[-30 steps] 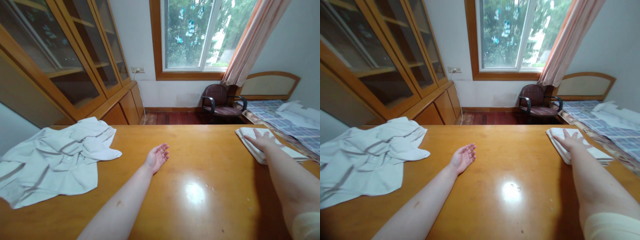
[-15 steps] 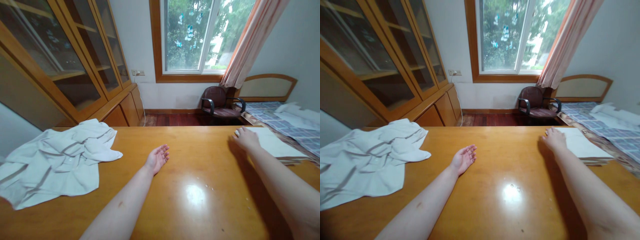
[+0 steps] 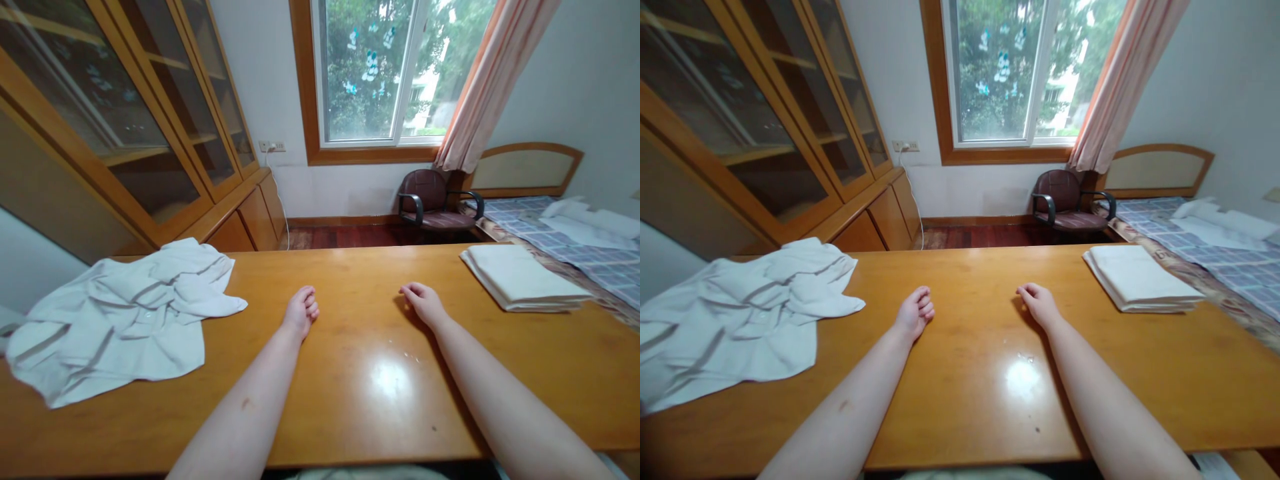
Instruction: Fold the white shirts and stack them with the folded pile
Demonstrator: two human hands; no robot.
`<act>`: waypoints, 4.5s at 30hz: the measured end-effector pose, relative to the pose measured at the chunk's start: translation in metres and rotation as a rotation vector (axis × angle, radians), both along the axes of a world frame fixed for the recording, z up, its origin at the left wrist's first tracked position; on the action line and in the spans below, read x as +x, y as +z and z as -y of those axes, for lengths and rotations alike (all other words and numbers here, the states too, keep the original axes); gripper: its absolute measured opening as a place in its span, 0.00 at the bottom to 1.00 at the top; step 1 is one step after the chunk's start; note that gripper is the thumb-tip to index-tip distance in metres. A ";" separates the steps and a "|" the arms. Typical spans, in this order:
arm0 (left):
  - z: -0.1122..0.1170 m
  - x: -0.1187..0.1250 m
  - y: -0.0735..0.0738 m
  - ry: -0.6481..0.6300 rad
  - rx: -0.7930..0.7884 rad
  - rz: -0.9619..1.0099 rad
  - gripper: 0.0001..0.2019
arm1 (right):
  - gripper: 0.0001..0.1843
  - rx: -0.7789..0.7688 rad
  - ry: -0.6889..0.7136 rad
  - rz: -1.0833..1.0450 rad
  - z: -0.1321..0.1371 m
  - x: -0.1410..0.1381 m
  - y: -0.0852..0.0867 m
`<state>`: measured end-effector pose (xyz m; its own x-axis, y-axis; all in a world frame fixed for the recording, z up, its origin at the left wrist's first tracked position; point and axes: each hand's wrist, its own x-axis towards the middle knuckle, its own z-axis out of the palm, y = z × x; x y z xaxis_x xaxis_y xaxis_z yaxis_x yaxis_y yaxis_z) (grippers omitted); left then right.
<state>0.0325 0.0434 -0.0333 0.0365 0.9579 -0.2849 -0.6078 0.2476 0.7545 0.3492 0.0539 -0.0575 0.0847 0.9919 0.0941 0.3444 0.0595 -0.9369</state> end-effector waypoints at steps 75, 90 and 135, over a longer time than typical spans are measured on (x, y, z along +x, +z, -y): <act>0.036 -0.002 0.051 -0.422 0.493 -1.909 0.09 | 0.29 0.021 0.235 0.283 -0.006 0.010 0.007; 0.010 -0.044 0.036 -0.283 0.184 -1.994 0.10 | 0.15 0.037 0.117 0.454 -0.006 0.008 0.010; -0.014 -0.078 0.024 -0.272 0.285 -2.001 0.17 | 0.17 0.116 -0.019 0.379 -0.008 0.016 0.014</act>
